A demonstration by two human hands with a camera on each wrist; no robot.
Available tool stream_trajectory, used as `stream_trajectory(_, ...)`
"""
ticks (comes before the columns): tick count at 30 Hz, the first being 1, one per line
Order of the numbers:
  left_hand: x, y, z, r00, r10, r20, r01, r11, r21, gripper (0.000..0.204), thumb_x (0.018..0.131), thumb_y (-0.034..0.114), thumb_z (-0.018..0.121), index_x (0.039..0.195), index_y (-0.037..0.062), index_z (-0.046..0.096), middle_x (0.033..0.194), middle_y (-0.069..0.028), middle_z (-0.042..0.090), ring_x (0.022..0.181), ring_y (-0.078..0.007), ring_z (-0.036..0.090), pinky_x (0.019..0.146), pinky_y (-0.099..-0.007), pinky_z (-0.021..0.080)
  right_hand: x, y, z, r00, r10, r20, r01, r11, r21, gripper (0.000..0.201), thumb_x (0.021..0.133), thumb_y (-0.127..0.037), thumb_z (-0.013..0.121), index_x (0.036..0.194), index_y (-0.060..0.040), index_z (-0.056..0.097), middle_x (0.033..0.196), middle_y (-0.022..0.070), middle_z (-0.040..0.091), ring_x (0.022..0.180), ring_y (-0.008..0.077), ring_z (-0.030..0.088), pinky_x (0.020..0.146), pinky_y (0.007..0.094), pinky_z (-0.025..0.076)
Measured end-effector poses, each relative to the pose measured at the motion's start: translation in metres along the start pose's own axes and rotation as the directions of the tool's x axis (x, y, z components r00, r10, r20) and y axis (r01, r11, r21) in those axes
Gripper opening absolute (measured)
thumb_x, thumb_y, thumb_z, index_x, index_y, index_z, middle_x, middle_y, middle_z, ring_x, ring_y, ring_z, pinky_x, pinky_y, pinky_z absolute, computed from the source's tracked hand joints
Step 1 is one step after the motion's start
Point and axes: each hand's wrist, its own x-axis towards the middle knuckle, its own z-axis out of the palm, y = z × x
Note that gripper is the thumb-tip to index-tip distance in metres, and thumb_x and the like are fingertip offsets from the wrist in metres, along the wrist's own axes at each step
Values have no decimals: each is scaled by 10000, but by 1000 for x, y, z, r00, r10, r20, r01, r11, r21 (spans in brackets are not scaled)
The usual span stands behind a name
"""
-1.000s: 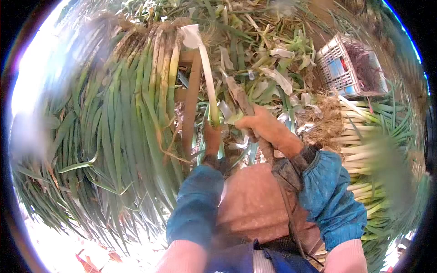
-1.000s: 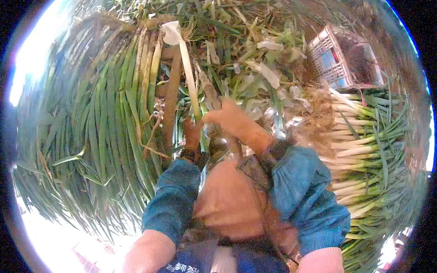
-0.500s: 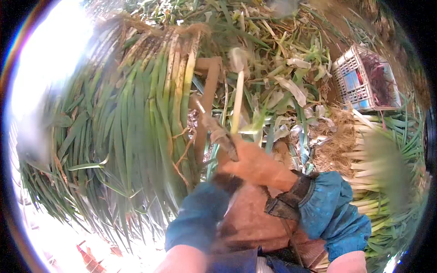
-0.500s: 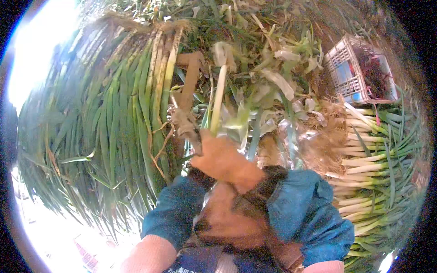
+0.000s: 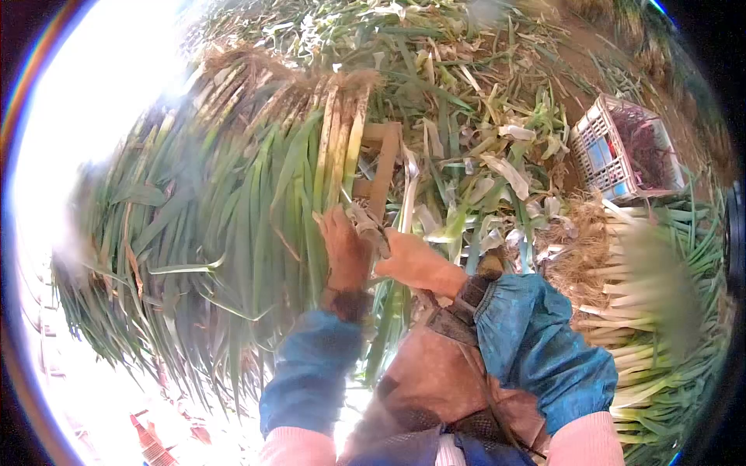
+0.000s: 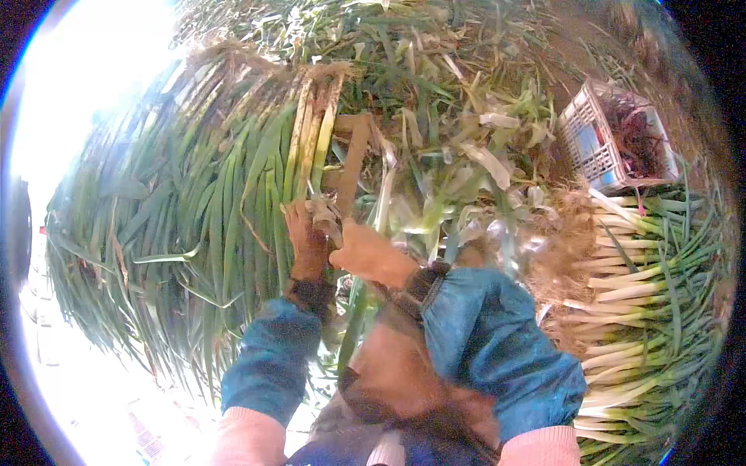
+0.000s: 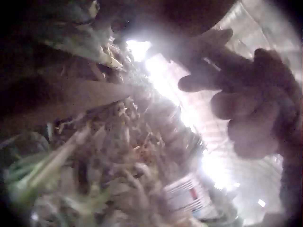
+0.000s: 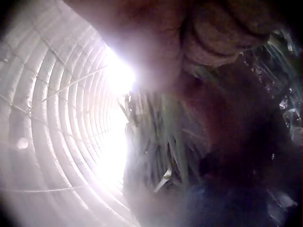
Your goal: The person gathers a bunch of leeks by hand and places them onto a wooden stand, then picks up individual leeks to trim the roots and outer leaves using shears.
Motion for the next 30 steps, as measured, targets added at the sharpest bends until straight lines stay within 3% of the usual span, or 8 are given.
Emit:
stream_trajectory(4,26,-47,20,966,-244,81,229,961,155,282,735,139,602,937,-2,466,906,-205,527,840,-381,510,780,-461,416,8,5,2,999,-21,-48,22,1000,8,449,709,-234,588,949,127,472,833,307,583,818,423,589,721,445,468)
stream_trajectory(7,27,-72,39,947,-82,310,-75,883,463,252,730,164,605,903,17,496,879,-160,561,829,-353,558,771,-435,462,5,-3,0,999,-6,-38,7,1000,21,442,713,-235,584,944,125,473,835,302,584,810,413,592,716,440,467)
stream_trajectory(10,13,-67,38,974,-94,206,51,978,202,184,723,148,597,856,44,525,815,-124,588,771,-346,604,703,-423,501,-11,-11,-4,1000,3,-7,-3,1000,23,436,718,-240,579,938,123,476,839,297,585,804,408,594,717,437,465)
stream_trajectory(13,15,-48,25,942,-267,204,117,830,546,148,708,123,601,808,45,524,767,-133,611,729,-344,628,621,-425,513,-22,-9,-3,1000,1,12,-1,1000,21,439,718,-244,577,943,120,477,850,294,586,812,408,594,726,434,463)
stream_trajectory(18,28,-66,-25,836,-362,413,337,932,135,180,653,109,617,769,-28,610,704,-162,641,664,-297,637,580,-367,491,-50,-27,-7,992,52,111,-54,998,18,460,712,-246,578,985,109,473,872,301,585,851,427,584,743,437,460)
stream_trajectory(22,24,-56,-50,681,-481,552,673,708,-213,202,629,105,619,734,-65,650,640,-120,622,579,-216,602,509,-348,449,-49,-18,6,995,50,90,-48,999,-19,448,703,-238,581,973,106,485,866,310,585,850,430,585,740,449,461)
stream_trajectory(28,25,-54,-48,501,-576,646,841,499,-208,144,661,91,631,704,-46,626,573,-72,562,494,-150,529,418,-304,394,-58,-20,6,995,38,90,-36,999,-21,425,693,-211,597,969,92,488,822,281,590,796,411,593,711,443,462)
stream_trajectory(30,32,-55,-48,585,-446,677,782,533,-324,114,678,86,621,681,-28,615,557,-62,545,482,-143,514,412,-295,386,-61,-11,13,993,43,107,-43,999,-1,410,688,-198,616,996,36,482,778,233,588,754,372,592,690,411,453)
